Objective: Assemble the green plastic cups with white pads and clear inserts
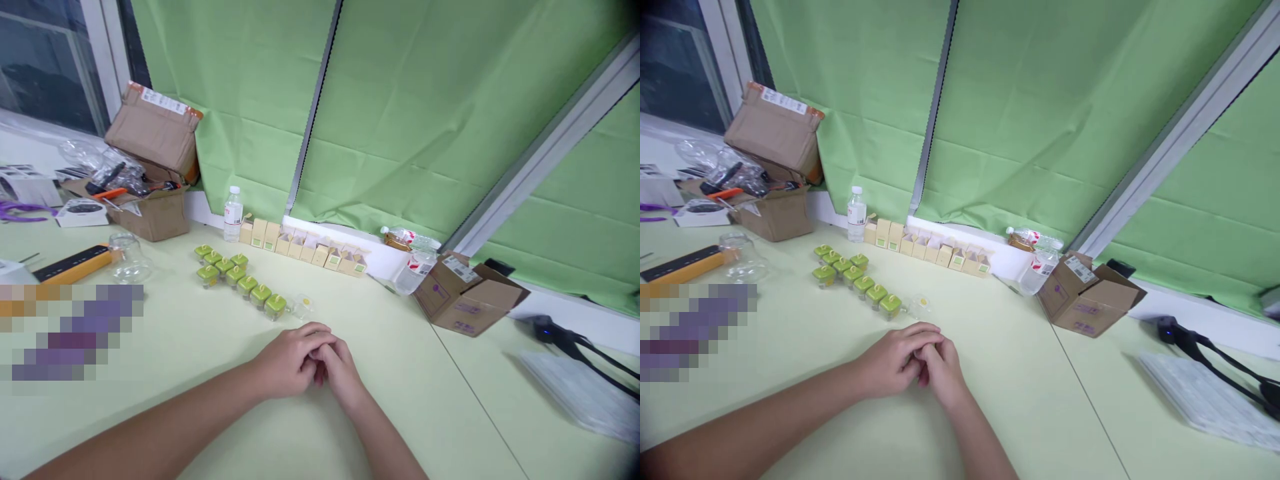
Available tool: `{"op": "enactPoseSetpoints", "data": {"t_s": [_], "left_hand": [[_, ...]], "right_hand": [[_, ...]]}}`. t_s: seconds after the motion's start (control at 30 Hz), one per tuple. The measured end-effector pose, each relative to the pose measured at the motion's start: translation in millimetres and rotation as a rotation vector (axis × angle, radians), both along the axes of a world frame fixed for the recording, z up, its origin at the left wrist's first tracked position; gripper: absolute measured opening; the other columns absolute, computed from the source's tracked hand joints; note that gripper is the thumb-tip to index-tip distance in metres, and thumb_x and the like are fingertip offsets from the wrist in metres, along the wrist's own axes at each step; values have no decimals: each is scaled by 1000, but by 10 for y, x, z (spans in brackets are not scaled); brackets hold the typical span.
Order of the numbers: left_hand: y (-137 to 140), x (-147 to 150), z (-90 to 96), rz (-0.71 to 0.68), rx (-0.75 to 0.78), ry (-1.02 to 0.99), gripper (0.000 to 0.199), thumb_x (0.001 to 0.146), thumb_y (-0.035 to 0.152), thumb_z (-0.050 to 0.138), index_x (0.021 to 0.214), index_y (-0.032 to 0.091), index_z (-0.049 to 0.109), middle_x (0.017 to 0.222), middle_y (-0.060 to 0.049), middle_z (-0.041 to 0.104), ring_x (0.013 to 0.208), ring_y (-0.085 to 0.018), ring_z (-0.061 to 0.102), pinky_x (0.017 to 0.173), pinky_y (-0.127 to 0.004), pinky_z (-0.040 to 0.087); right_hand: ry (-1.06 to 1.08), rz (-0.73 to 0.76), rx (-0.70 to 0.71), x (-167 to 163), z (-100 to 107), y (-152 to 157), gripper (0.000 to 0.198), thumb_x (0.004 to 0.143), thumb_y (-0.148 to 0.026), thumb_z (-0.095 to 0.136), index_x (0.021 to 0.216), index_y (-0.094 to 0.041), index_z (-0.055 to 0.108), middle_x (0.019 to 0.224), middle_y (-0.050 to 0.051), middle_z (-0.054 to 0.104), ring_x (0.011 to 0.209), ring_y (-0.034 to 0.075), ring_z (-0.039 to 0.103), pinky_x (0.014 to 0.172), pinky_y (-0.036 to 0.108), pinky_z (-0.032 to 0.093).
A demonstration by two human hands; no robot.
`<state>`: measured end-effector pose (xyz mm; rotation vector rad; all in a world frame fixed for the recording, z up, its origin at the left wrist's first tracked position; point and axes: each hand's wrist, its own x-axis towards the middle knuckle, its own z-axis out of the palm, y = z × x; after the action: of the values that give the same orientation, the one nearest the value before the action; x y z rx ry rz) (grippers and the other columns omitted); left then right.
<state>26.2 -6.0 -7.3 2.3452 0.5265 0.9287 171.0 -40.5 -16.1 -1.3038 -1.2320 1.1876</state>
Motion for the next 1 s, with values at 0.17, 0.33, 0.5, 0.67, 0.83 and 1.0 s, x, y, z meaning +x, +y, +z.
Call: {"op": "enactPoseSetpoints", "data": {"t_s": [0.17, 0.33, 0.5, 0.67, 0.83, 1.0], "left_hand": [[5, -4, -22, 3, 0, -1, 67, 68, -1, 47, 129, 27, 57, 131, -4, 57, 107, -20, 62, 93, -33, 52], [20, -13, -58, 65, -26, -56, 62, 73, 0, 48, 129, 25, 56, 135, -6, 55, 109, -20, 62, 95, -34, 52], [14, -6, -79, 75, -29, -75, 67, 70, -1, 49, 132, 25, 53, 133, -6, 56, 113, -21, 60, 97, -34, 52], [7, -6, -67, 87, -33, -85, 64, 72, 1, 50, 133, 24, 51, 129, -6, 58, 112, -20, 60, 97, -33, 52], [2, -9, -35, 91, -16, -60, 61, 74, 2, 49, 130, 24, 52, 129, -6, 58, 110, -20, 60, 96, -34, 51], [2, -23, 10, 71, -2, -16, 57, 75, 4, 48, 128, 24, 54, 131, -6, 58, 108, -21, 62, 95, -34, 52]], "right_hand": [[-21, 6, 13, 13, -42, 2, 19, 74, -24, 50, 57, -18, 56, 45, -3, 50, 38, 12, 47, 37, 23, 34], [-59, 29, 4, 25, -17, -18, 26, 83, -42, 59, 90, -17, 61, 56, -2, 58, 45, 15, 54, 40, 25, 41], [-185, -44, 95, 25, 3, -17, 36, 81, -48, 66, 96, -15, 62, 70, 3, 64, 57, 17, 58, 47, 26, 46], [-138, -33, 147, 38, -27, 13, 34, 80, -47, 69, 90, -15, 64, 77, 5, 66, 71, 19, 61, 60, 28, 50], [-39, 3, 96, 42, -4, 7, 37, 78, -48, 72, 92, -14, 63, 74, 2, 63, 66, 17, 58, 55, 26, 50], [13, 39, 82, 37, 58, -4, 37, 76, -45, 74, 93, -14, 64, 72, 1, 62, 62, 15, 57, 52, 26, 51]]}}
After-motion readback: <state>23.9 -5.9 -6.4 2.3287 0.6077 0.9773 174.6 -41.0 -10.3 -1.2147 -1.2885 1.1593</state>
